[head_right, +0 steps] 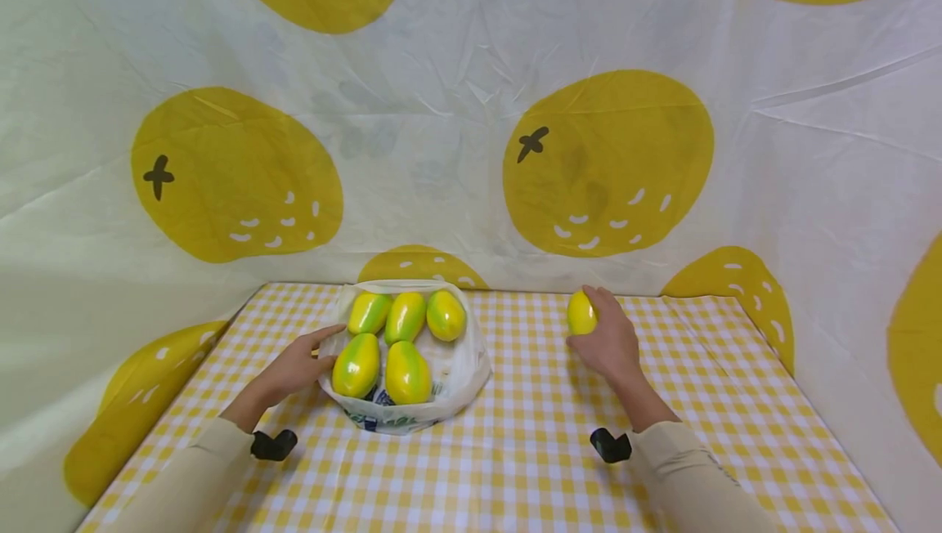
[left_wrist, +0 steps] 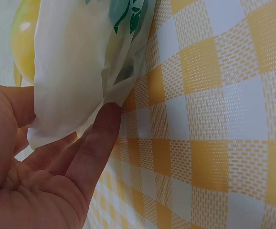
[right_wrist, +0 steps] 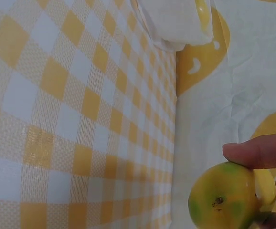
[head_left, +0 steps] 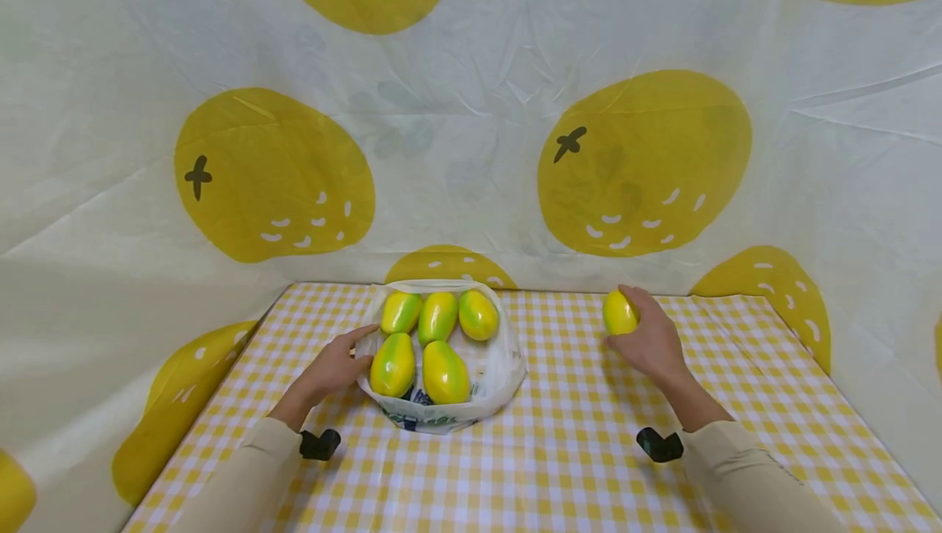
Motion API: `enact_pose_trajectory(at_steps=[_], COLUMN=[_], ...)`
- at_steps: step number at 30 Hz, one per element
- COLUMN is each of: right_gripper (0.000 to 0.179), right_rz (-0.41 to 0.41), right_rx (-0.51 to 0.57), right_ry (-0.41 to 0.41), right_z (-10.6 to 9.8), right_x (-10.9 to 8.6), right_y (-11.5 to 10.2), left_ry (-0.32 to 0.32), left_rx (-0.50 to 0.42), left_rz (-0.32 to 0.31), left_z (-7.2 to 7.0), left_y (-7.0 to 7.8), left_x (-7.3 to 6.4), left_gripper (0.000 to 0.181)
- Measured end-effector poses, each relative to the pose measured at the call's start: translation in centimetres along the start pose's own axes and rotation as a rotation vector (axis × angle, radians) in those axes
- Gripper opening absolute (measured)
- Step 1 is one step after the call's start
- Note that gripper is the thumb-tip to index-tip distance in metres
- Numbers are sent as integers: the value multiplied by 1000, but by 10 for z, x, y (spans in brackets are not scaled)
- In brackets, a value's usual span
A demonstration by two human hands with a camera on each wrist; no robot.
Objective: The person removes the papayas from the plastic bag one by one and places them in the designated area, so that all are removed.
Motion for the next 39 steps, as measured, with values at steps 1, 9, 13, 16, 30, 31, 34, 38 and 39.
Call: enact_pose_trajectory(at_steps=[1, 9, 13, 16, 30, 31, 34, 38, 39], right_gripper=[91, 91, 91, 92, 93, 93, 93, 93, 93], right_rz=[-1, 10, 16, 9, -14, -12, -7, -1, -1], right_rx=[1, -10, -13, -25, -15, -14, -17, -20, -24], right_ry=[3, -3, 1, 13, 23, 22, 18, 16, 16], right_z=[-1, -5, -7, -8, -19, -19, -20, -20, -20], right_x=[0, 4, 6, 7, 14, 15, 15, 16, 16], right_y=[1, 10, 14, 18, 28, 28, 29, 29, 30], left_ry=[0, -2, 5, 7, 11, 11, 13, 15, 13], left_rx=[4, 6, 13, 10, 0, 0, 3, 8, 5], left_rz=[3, 4, 2, 2, -1, -2, -3, -4, -6], left_z=[0, 2, 2, 3, 2, 2, 1, 1, 1], left_y=[0, 2, 1, 0, -2, -2, -1, -2, -2], left_x=[0, -1, -1, -1, 2, 3, 2, 2, 2], left_gripper=[60, 59, 58, 58, 57, 57, 57, 57, 57])
Point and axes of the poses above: each hand's wrist, its own x-axis towards the middle knuckle, its own z-axis out of the palm, y = z × x, the point moved 6 cm from there along x, towards the middle knuckle, and after that the axes turned 2 degrees about x, right-handed, at the moved point
